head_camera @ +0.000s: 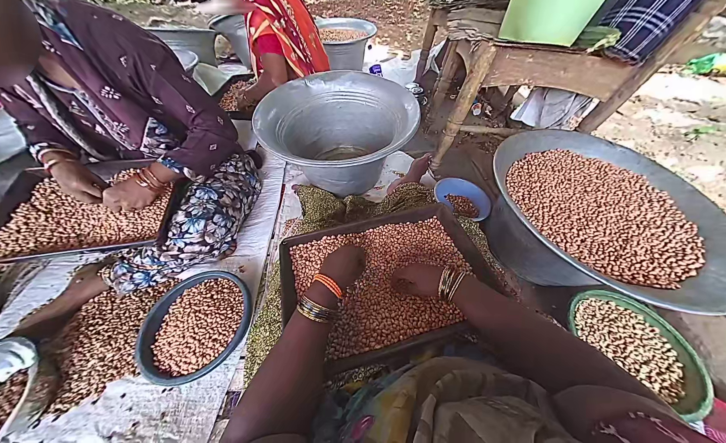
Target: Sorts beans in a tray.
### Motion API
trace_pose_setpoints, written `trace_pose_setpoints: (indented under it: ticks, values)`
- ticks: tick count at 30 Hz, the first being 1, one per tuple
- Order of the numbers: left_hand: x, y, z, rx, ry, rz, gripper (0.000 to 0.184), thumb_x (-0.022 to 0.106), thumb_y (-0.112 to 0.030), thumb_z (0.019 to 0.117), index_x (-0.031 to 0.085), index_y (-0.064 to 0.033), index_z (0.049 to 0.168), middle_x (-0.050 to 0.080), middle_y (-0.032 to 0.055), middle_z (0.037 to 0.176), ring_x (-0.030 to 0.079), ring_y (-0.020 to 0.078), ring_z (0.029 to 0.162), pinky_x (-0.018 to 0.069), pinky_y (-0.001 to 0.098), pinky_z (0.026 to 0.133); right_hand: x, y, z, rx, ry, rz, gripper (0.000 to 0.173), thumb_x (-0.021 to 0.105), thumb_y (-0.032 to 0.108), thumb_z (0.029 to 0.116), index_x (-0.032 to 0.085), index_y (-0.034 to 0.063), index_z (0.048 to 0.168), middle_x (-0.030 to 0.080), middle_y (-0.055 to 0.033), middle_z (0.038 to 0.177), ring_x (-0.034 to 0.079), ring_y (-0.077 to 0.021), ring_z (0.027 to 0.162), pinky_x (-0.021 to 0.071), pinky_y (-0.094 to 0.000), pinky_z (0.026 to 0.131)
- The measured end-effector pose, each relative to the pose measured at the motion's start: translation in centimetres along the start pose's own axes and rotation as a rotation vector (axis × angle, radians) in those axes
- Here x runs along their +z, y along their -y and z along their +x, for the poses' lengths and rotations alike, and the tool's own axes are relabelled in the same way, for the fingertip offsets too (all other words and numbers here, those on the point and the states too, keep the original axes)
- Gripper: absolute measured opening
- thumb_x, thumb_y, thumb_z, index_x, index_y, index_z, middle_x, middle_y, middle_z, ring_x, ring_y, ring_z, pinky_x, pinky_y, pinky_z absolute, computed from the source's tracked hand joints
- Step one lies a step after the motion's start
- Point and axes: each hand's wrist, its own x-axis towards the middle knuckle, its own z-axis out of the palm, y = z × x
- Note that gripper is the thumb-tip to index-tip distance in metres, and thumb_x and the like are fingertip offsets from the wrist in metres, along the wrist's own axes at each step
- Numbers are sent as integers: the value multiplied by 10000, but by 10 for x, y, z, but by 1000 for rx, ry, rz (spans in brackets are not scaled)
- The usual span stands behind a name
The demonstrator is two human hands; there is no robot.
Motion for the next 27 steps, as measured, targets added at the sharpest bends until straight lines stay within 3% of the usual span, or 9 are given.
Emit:
trace_pose_setpoints:
  ticks: [4,6,9,11,13,16,19,23,27]
  values:
    - [4,-3,0,107,118,-1,215,649,-178,983,730,-16,1098,709,208,1121,676,393,1073,506,645,943,-17,-10,-8,464,-233,-45,401,483,142,1069,509,104,1468,643,-270,1311,639,-481,1195,497,-676,968]
    - [5,-8,-1,89,147,46,228,643,-192,991,726,-20,1114,705,217,1146,674,411,1090,503,662,942,-25,-27,-14,543,-361,41,410,511,156,1062,512,81,1466,651,-272,1295,644,-465,1195,496,-659,989]
    - [6,-9,0,68,148,71,260,633,-214,994,713,-3,1124,695,233,1166,660,431,1121,490,682,946,-30,-47,-26,383,-432,256,345,592,152,1040,599,10,1354,676,-255,1206,662,-384,1117,491,-571,1006]
    - [7,-7,1,55,143,70,283,616,-217,1001,709,10,1143,692,244,1178,657,443,1135,489,687,956,-27,-41,-27,221,-391,379,260,637,138,1017,674,-14,1225,693,-178,1115,644,-237,1023,493,-438,965]
    - [8,-4,2,66,142,65,272,600,-199,1010,710,13,1141,693,240,1176,658,436,1134,487,680,965,-18,-23,-21,83,-334,392,237,632,127,1011,689,-16,1191,701,-147,1075,637,-179,965,503,-387,933]
    - [8,-1,5,77,137,80,251,597,-179,1003,715,7,1125,698,232,1160,661,426,1124,489,671,963,-3,7,-3,-66,-211,221,316,583,116,1021,652,28,1317,680,-199,1072,638,-289,914,517,-490,878]
    - [7,-5,3,52,148,112,261,615,-213,999,712,-4,1122,696,229,1160,659,428,1122,491,679,945,7,31,10,-54,-105,30,419,537,121,1054,556,118,1473,656,-240,1299,654,-416,1162,486,-622,1015]
    - [8,-14,-2,18,179,178,282,633,-204,989,707,-15,1184,682,238,1228,638,447,1184,480,697,963,20,32,18,-44,-83,-10,402,503,141,1075,536,118,1475,671,-254,1251,665,-438,1145,496,-637,994]
    - [11,-20,-2,9,194,224,288,622,-204,993,694,3,1180,663,266,1250,630,481,1182,478,727,930,16,35,13,-65,-87,-18,325,545,144,1059,595,42,1364,680,-258,1193,670,-440,1111,502,-646,964]
